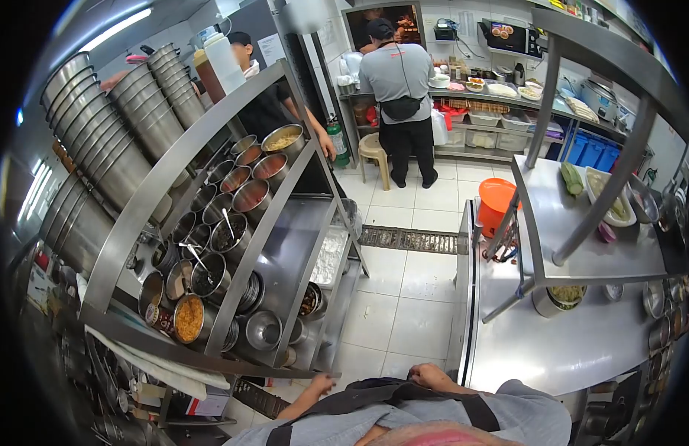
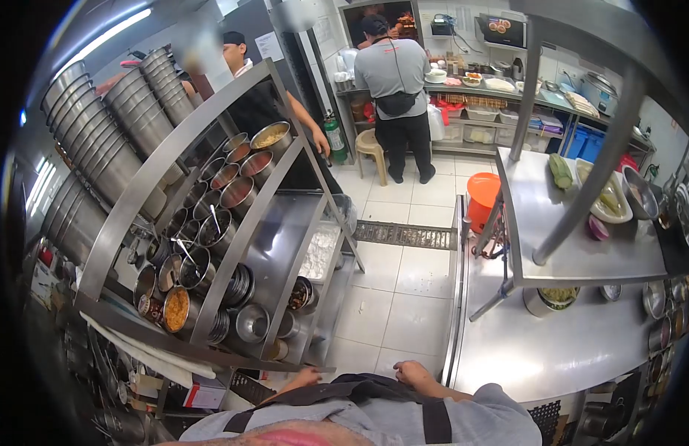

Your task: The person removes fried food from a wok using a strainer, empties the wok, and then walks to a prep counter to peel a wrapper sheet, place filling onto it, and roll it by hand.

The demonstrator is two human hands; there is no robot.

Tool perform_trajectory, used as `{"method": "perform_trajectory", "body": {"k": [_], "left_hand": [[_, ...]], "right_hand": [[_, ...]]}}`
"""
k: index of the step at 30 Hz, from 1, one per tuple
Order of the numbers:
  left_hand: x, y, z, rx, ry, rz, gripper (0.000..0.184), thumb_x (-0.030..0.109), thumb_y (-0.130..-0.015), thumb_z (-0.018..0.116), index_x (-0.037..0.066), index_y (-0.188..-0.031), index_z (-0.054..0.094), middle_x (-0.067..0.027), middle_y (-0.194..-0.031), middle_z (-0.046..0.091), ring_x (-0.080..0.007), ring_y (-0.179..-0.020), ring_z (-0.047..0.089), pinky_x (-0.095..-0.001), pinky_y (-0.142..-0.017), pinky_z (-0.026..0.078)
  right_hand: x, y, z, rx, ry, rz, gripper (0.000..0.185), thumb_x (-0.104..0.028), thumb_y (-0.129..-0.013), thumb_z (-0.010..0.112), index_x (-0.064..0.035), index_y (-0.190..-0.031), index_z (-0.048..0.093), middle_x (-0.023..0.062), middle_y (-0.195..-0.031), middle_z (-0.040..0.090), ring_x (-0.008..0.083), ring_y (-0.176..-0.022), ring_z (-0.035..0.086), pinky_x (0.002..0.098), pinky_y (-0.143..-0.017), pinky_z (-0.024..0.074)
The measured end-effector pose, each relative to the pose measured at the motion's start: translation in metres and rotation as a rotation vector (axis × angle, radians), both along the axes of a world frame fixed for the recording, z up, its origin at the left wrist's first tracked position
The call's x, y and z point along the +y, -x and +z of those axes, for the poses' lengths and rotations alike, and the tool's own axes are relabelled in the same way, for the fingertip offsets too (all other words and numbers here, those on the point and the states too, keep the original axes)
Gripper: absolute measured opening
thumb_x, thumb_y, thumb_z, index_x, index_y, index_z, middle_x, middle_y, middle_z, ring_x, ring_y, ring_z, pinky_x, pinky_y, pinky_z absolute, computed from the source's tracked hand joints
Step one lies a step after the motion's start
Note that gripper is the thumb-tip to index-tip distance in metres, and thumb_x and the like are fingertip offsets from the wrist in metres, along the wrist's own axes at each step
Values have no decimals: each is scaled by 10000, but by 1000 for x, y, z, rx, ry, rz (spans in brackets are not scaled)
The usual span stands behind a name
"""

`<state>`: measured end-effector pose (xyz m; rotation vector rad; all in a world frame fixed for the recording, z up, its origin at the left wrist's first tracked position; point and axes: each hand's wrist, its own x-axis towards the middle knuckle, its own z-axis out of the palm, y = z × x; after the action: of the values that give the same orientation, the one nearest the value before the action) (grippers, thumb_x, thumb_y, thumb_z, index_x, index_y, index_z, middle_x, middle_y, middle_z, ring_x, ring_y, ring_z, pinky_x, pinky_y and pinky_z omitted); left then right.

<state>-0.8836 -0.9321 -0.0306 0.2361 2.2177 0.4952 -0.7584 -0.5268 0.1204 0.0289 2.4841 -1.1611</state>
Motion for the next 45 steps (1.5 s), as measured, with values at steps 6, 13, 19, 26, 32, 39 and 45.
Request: {"method": "perform_trajectory", "body": {"k": [6,13,19,26,32,39,45], "left_hand": [[-36,-20,-9,-91,38,-133,249,209,-694,631,87,-911,620,-109,-710,602,-193,-590,569,-336,-495,464],[-20,125,-12,-246,-194,-155,191,216,-698,618,93,-844,631,-104,-690,591,-195,-572,558,-339,-485,458],[80,235,14,-392,-265,591,346,119,-734,630,51,-1044,492,-63,-680,531,-147,-517,490,-331,-424,421],[147,281,37,-462,-279,564,381,69,-726,635,33,-1069,473,-79,-751,544,-168,-555,546,-297,-432,444],[180,336,26,-510,-222,549,373,73,-728,634,39,-1065,477,-65,-735,532,-158,-561,544,-306,-440,449],[203,435,29,-312,-33,396,317,115,-709,654,40,-988,525,-78,-647,549,-158,-483,519,-317,-417,461],[236,460,43,-227,-40,457,241,139,-692,658,26,-880,557,-81,-653,570,-181,-489,531,-334,-440,451]], "right_hand": [[23,44,-9,-3,-171,-12,291,-150,-731,525,-48,-991,606,163,-847,629,324,-824,595,394,-754,464],[39,86,-4,-83,-356,-148,283,-153,-731,513,-55,-973,621,175,-852,626,336,-839,589,402,-778,459],[54,134,-9,-169,-419,-275,289,-150,-725,511,-68,-974,632,182,-922,614,326,-918,569,388,-845,439],[80,155,-31,-249,-380,-420,296,-142,-718,505,-86,-974,641,174,-969,610,324,-951,562,385,-874,432],[103,192,-23,-390,-350,-384,244,-131,-709,512,-67,-899,651,184,-920,613,343,-915,568,417,-820,448],[193,317,-26,-253,-356,-378,308,-142,-697,525,-67,-975,634,196,-937,610,344,-911,574,395,-831,450],[264,413,-22,-315,-418,-343,343,-134,-701,503,-98,-1022,618,184,-1005,595,334,-956,560,403,-848,445]]}}
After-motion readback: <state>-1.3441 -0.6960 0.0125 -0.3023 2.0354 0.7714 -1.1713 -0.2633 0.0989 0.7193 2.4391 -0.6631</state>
